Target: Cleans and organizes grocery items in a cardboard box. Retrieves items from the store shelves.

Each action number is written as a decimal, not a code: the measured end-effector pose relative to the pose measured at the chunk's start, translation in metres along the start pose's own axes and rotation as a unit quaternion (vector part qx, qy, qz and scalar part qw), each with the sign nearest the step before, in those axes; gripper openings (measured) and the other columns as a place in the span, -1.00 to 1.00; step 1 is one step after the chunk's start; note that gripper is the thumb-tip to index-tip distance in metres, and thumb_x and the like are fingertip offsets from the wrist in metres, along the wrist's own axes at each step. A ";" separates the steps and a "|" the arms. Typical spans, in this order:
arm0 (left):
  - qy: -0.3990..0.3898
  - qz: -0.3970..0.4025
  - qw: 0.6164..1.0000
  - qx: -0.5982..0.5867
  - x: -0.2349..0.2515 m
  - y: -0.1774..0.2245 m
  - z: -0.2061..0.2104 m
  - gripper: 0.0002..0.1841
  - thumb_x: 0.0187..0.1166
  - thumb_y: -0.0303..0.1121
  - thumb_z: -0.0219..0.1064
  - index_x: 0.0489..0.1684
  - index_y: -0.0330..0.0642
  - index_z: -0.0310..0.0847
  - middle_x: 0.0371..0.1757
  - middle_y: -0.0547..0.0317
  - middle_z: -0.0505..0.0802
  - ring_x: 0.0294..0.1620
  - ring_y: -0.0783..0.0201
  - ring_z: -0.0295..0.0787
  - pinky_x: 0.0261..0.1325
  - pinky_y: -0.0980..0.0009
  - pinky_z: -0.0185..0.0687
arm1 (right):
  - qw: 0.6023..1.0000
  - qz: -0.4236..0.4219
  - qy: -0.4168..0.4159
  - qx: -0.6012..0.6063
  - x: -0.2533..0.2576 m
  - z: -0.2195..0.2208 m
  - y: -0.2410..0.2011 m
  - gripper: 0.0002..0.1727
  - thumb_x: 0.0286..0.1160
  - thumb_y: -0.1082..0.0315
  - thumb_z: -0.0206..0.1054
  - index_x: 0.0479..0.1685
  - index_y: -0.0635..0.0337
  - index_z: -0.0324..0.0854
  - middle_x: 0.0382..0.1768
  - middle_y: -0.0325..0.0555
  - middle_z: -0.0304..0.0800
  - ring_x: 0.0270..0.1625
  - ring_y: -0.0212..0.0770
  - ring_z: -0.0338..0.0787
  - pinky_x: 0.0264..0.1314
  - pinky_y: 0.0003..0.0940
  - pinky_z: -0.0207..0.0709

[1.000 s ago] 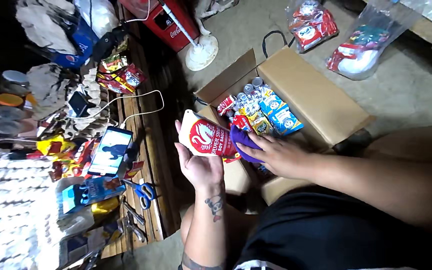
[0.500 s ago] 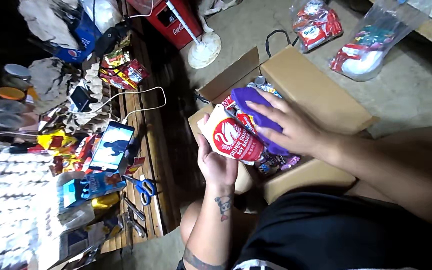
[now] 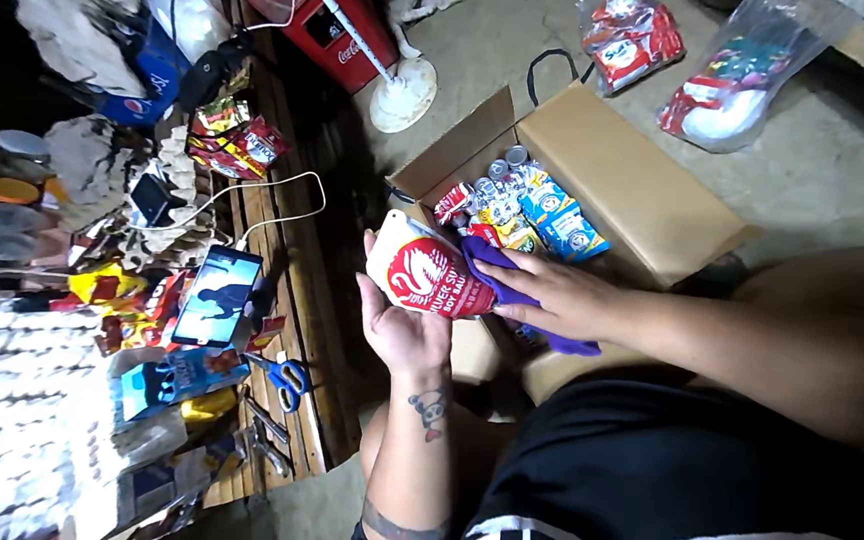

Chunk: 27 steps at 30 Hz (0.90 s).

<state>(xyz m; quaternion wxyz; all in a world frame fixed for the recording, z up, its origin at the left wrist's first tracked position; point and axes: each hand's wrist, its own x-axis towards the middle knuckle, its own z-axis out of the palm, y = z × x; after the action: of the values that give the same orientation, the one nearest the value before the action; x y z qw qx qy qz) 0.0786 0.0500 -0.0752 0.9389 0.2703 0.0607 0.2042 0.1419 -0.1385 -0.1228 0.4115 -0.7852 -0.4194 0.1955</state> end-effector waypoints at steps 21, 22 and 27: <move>-0.014 -0.148 0.983 0.112 -0.018 -0.019 0.002 -0.42 0.84 0.09 -0.36 0.51 0.15 0.50 0.30 0.21 0.78 0.25 0.24 0.76 0.24 0.21 0.72 | 0.885 0.152 -0.102 0.429 0.004 -0.021 -0.016 -0.43 0.26 0.14 0.55 0.29 0.05 0.54 -0.10 -0.40 0.85 -0.04 -0.52 0.83 0.12 -0.50 0.74; -0.015 -0.155 0.978 0.141 -0.018 -0.019 0.002 -0.38 0.85 0.08 -0.42 0.54 0.11 0.49 0.36 0.20 0.78 0.28 0.26 0.76 0.25 0.24 0.71 | 0.876 0.149 -0.120 0.444 0.003 -0.018 -0.018 -0.43 0.14 0.14 0.61 0.21 0.03 0.58 -0.13 -0.46 0.86 -0.04 -0.55 0.84 0.12 -0.53 0.74; 0.013 -0.117 0.939 0.324 -0.013 -0.018 0.005 -0.30 0.86 0.00 -0.55 0.59 -0.08 0.44 0.23 0.09 0.80 0.06 0.31 0.80 0.12 0.31 0.74 | 0.862 0.176 -0.100 0.465 0.002 -0.013 -0.018 -0.42 0.03 0.14 0.65 0.16 0.02 0.63 -0.13 -0.37 0.92 -0.06 -0.44 0.90 0.10 -0.45 0.79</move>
<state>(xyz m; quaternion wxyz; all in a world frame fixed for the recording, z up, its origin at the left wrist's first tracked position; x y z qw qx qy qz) 0.0744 0.0287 -0.0808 0.8171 0.5478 0.1669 0.0662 0.1429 -0.1381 -0.1005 0.6434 -0.5398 -0.1733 0.5145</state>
